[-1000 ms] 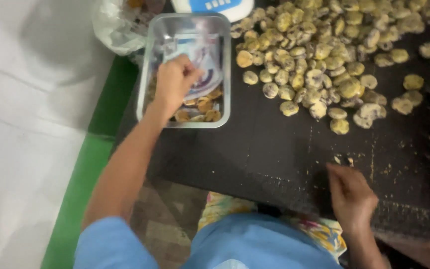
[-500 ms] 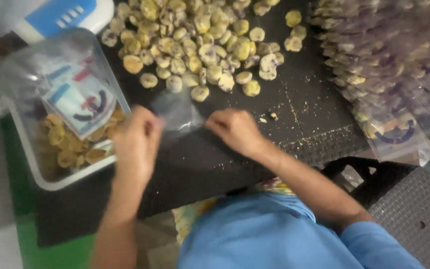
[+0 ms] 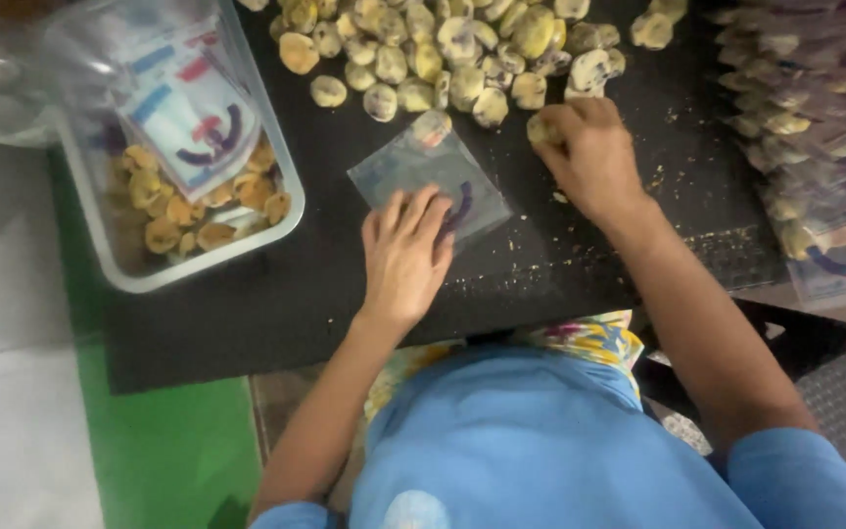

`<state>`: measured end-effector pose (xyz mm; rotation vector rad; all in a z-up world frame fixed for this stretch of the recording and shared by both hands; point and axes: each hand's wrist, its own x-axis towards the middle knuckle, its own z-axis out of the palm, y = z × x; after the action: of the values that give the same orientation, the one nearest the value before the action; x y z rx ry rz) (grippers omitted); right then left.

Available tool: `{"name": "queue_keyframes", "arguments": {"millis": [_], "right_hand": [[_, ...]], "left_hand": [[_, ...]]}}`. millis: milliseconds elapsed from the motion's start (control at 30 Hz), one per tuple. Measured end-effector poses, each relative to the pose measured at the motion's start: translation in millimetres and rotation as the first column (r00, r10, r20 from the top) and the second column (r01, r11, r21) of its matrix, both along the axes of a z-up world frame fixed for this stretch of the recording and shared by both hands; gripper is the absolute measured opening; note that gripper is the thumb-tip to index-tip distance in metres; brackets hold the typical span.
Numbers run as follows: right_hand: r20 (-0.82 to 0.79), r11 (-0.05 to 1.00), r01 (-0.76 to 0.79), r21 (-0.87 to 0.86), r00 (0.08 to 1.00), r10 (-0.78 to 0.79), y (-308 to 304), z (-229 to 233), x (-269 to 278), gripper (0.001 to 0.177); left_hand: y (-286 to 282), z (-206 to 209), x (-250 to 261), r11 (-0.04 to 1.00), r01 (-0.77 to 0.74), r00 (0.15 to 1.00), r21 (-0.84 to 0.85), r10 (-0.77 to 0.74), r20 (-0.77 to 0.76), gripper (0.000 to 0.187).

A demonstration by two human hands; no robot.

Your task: Manually packaging small baked goods into individual plastic bags from a large pile on a table.

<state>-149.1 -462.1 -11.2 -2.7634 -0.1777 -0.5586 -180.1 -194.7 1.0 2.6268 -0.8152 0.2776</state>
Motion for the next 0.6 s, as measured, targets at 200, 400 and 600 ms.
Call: {"name": "queue_keyframes", "arguments": {"millis": [200, 400, 600], "right_hand": [[-0.099, 0.869, -0.080, 0.489, 0.984, 0.146, 62, 46, -85, 0.033], [-0.002, 0.956, -0.039, 0.292, 0.999, 0.042, 83, 6, -72, 0.036], [-0.035, 0.486, -0.215, 0.847, 0.890, 0.455, 84, 42, -78, 0.052]], "left_hand": [[-3, -19, -6, 0.997, -0.067, 0.982, 0.024, 0.061, 0.180, 0.031], [-30, 0, -25, 0.999, -0.039, 0.946, 0.035, 0.026, 0.324, 0.035], [-9, -18, -22, 0.999, -0.035, 0.980, 0.014, 0.032, 0.196, 0.049]]}}
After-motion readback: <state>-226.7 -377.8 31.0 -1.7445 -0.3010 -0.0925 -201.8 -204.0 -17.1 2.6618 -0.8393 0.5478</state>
